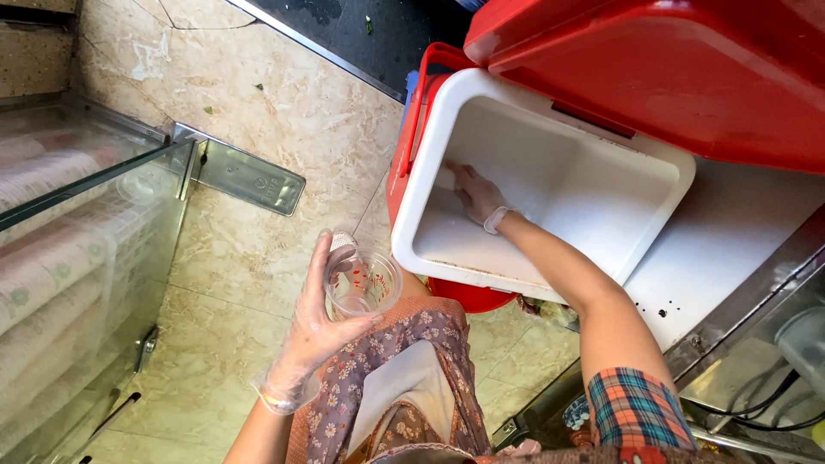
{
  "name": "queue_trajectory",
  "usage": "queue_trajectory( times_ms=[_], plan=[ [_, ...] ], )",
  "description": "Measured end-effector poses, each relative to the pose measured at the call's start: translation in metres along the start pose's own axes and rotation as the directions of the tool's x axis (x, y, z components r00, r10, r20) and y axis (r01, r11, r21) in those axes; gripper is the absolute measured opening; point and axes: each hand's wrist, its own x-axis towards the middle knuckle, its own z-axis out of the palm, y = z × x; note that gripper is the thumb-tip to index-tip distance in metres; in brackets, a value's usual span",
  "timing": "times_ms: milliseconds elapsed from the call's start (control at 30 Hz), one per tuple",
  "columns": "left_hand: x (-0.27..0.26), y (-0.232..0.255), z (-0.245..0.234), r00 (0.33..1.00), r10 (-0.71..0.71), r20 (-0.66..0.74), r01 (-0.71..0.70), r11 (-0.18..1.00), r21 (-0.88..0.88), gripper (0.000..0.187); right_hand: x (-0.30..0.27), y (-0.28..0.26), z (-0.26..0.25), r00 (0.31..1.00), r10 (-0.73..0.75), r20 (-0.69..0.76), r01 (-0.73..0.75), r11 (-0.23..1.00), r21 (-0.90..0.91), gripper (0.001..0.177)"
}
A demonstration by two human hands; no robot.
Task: Preparing and serving a cup of sugarcane juice, including adding ice and lime.
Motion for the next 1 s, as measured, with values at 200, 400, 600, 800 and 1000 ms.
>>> queue_trajectory(
  times_ms=[200, 400, 600, 800, 1000],
  plan=[
    [0.0, -0.001, 0.005, 1.0, 0.021, -0.002, -0.021, 1.0, 0.021, 0.129, 0.007, -0.031, -0.031, 0.909, 0.15, 0.39, -0.262, 0.932, 0.251, 0.079],
    [-0.005, 0.007, 0.005, 0.998, 0.065, -0.026, -0.064, 0.996, 0.057, 0.129, -0.006, -0.091, -0.096, 0.748, 0.228, 0.623, -0.445, 0.869, 0.216, 0.072],
    [-0.003, 0.03, 0.011, 0.99, 0.131, -0.044, -0.111, 0.942, 0.316, 0.115, -0.045, -0.13, -0.14, 0.782, 0.122, 0.611, -0.398, 0.853, 0.339, 0.071],
    [0.001, 0.058, 0.03, 0.984, 0.175, -0.037, -0.119, 0.797, 0.592, 0.099, -0.084, -0.133, -0.129, 0.848, 0.078, 0.524, -0.363, 0.806, 0.468, 0.076],
    [0.003, 0.053, 0.044, 0.97, 0.244, -0.009, -0.169, 0.699, 0.695, 0.095, -0.095, -0.133, -0.123, 0.881, 0.104, 0.461, -0.387, 0.718, 0.578, 0.074]
  ],
)
